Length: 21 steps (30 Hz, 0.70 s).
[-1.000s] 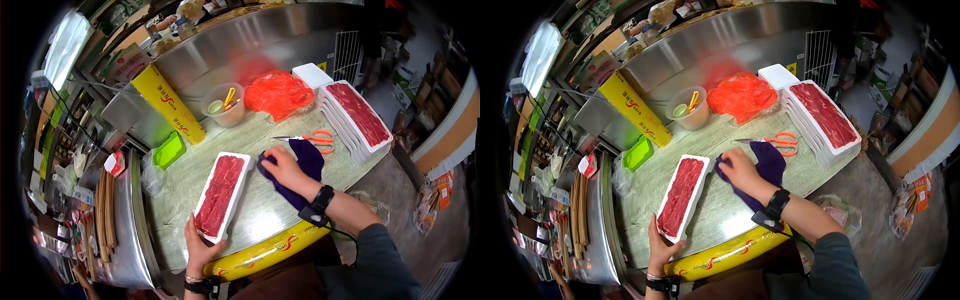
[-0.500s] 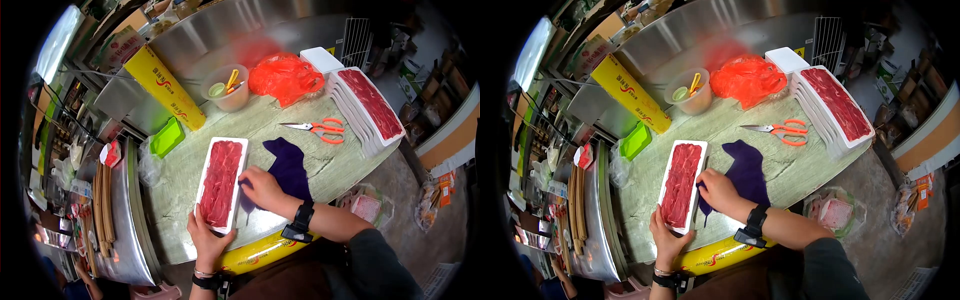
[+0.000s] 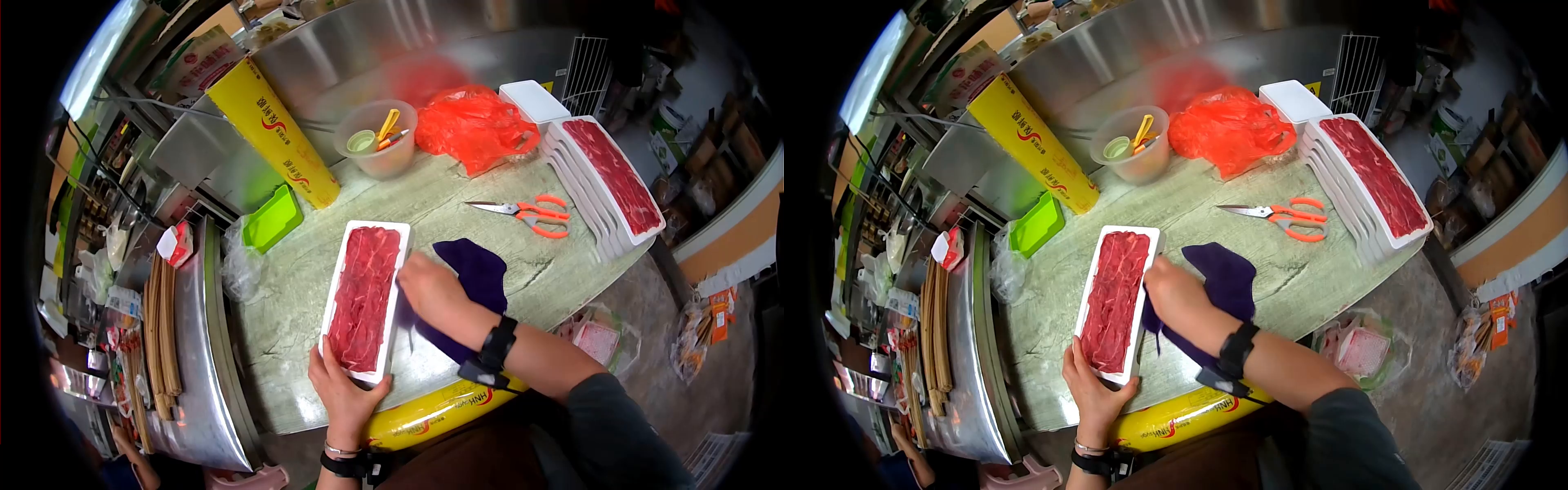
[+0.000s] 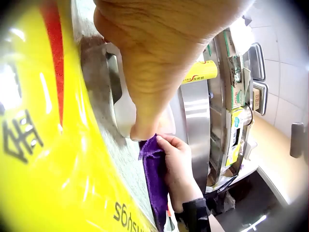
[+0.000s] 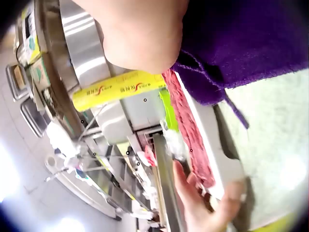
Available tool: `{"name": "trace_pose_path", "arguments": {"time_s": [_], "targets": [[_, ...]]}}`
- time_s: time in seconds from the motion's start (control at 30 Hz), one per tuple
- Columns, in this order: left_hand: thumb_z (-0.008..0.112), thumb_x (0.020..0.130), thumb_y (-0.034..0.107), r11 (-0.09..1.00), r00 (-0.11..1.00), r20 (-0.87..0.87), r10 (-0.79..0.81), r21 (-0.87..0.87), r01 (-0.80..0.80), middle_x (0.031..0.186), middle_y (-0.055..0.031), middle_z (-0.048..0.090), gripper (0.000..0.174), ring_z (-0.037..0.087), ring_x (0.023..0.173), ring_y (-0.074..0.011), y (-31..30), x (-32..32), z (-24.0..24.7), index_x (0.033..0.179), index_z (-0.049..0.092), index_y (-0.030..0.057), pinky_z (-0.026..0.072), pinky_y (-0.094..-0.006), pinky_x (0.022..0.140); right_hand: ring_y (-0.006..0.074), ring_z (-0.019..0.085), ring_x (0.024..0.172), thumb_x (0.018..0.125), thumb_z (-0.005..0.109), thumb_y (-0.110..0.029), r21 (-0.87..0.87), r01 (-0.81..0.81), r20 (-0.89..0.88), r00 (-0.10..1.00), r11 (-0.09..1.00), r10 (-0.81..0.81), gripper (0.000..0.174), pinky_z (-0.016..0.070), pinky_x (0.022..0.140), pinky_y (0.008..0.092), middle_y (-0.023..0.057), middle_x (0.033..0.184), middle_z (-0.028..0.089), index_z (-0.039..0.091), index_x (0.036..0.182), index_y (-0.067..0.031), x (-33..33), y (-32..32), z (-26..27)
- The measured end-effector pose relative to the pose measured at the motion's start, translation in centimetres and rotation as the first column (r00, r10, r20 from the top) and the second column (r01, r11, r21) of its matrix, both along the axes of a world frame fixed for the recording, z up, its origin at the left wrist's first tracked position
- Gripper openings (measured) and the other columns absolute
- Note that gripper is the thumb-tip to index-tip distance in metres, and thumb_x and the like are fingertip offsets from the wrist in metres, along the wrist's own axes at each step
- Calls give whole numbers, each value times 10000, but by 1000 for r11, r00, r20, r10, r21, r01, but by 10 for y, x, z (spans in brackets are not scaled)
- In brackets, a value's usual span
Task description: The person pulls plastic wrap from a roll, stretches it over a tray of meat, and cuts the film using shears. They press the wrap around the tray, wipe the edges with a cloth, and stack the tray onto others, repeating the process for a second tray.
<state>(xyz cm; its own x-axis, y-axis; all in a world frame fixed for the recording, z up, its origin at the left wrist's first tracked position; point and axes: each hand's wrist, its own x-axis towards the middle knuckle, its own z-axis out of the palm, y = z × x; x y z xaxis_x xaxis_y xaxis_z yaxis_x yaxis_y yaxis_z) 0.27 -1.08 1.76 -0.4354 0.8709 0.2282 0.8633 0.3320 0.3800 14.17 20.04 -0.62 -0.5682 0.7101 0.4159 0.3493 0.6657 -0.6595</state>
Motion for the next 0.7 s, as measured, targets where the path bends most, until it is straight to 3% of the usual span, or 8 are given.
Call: {"name": "trace_pose_path", "arguments": {"time_s": [0.13, 0.23, 0.27, 0.37, 0.53, 0.63, 0.7], "targets": [[900, 547, 352, 1000, 1000, 12, 1, 2, -1, 1445, -318, 299, 1217, 327, 1318, -480, 0, 0, -1, 1519, 242, 30, 286, -534, 1104, 317, 622, 849, 891, 580, -88, 55, -215, 31, 976, 975, 213, 111, 537, 672, 387, 125, 948, 573, 609, 974, -22, 16, -40, 1], [899, 546, 355, 1000, 1000, 5, -12, 15, 12, 1441, -315, 303, 1213, 330, 1316, -478, 0, -1, -1, 1515, 248, 27, 288, -531, 1104, 297, 624, 878, 889, 585, -91, 183, -238, 29, 971, 954, 237, 166, 539, 695, 378, 120, 965, 583, 622, 1036, -25, 23, -39, 8], [899, 546, 358, 1000, 1000, 10, -10, 15, 9, 1441, -316, 303, 1212, 331, 1315, -478, 0, 0, -1, 1514, 249, 26, 288, -532, 1104, 287, 620, 907, 887, 581, -98, 201, -203, 127, 976, 958, 180, 219, 537, 718, 376, 122, 992, 588, 626, 1089, -25, 22, -31, 10], [898, 546, 363, 1000, 1000, 11, 3, 6, -3, 1440, -317, 304, 1210, 333, 1314, -479, -1, 0, -1, 1511, 252, 24, 288, -534, 1104, 306, 610, 914, 870, 566, -90, 207, -152, 131, 983, 966, 127, 266, 528, 733, 386, 131, 1003, 580, 605, 1119, -7, 16, -6, 13], [897, 547, 374, 1000, 1000, 23, 8, 15, -8, 1438, -320, 304, 1210, 335, 1312, -481, -1, 0, -2, 1510, 255, 22, 286, -538, 1105, 276, 600, 824, 821, 566, -64, 235, -324, 187, 940, 916, 284, 266, 528, 659, 358, 109, 917, 552, 579, 1076, 9, 20, -56, 8], [896, 550, 378, 1000, 999, 34, 13, 6, -14, 1438, -321, 302, 1207, 331, 1316, -480, -1, -1, -2, 1509, 257, 21, 285, -537, 1106, 276, 594, 842, 821, 565, -82, 274, -278, 179, 955, 921, 235, 260, 526, 665, 366, 109, 930, 556, 597, 1069, -14, 18, -42, 9], [895, 551, 375, 1000, 999, 35, 9, 12, -9, 1439, -321, 299, 1206, 328, 1318, -480, -2, -1, -3, 1510, 255, 23, 283, -540, 1107, 291, 588, 847, 828, 549, -78, 246, -158, 263, 960, 956, 91, 275, 526, 669, 379, 103, 964, 571, 600, 1087, -1, 13, -16, 19]]}}
